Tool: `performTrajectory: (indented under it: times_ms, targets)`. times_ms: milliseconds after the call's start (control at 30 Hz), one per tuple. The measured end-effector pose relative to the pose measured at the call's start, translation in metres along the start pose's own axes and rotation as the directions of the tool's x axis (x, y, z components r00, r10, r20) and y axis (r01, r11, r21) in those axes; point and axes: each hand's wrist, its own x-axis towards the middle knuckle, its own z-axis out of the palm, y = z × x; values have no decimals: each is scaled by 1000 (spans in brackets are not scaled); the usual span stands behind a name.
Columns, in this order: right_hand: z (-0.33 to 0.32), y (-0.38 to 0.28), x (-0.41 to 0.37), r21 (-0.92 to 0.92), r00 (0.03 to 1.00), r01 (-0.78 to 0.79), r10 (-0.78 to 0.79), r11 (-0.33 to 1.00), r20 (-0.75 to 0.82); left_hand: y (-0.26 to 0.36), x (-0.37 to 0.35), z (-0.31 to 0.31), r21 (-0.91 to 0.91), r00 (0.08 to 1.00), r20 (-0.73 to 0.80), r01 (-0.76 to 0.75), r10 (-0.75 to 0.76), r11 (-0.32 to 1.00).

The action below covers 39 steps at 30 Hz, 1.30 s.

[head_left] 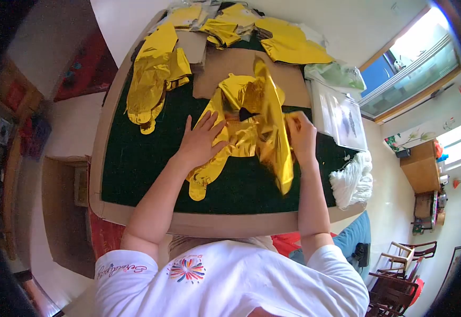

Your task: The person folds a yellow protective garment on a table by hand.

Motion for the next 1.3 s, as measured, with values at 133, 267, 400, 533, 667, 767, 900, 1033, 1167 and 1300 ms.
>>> performTrajectory:
  times_ms: [133,267,400,533,667,767,900,1033,1167,1300]
  targets:
    - [-9,44,10,51,972,210,-203,976,-115,-4,0,-2,5,1000,12,8,-8,1000]
    - [-44,2,7,471,963,-210,265,857,-54,-2,-1,-5,-47,1000,10,13,-12,999]
    - [-24,27,2,564,937,-342,225,752,268,6,-4,-8,-399,976,-217,-91,2,912]
    - [-42,-26,-9,820,897,-380,-44,428,439,28,-2,-6,-975,991,-73,-47,-112,217]
    - [-38,-24,-15,789,849,-303,-224,534,478,25,-7,13,-980,993,111,114,25,-164]
    - [-17,-17,-4,575,961,-39,-127,818,246,25,-6,9,-946,956,281,291,88,-140]
    - [6,9,6,410,986,-96,29,907,165,27,-5,8,-928,936,345,352,-75,120]
    - [27,26,12,305,987,-106,64,946,146,31,-8,5,-958,949,264,279,-173,70]
    - [29,22,10,304,984,-137,94,943,150,22,-3,19,-948,944,162,230,-286,220]
    - [28,25,9,157,997,-44,33,987,70,25,-10,2,-818,942,-16,180,-335,546]
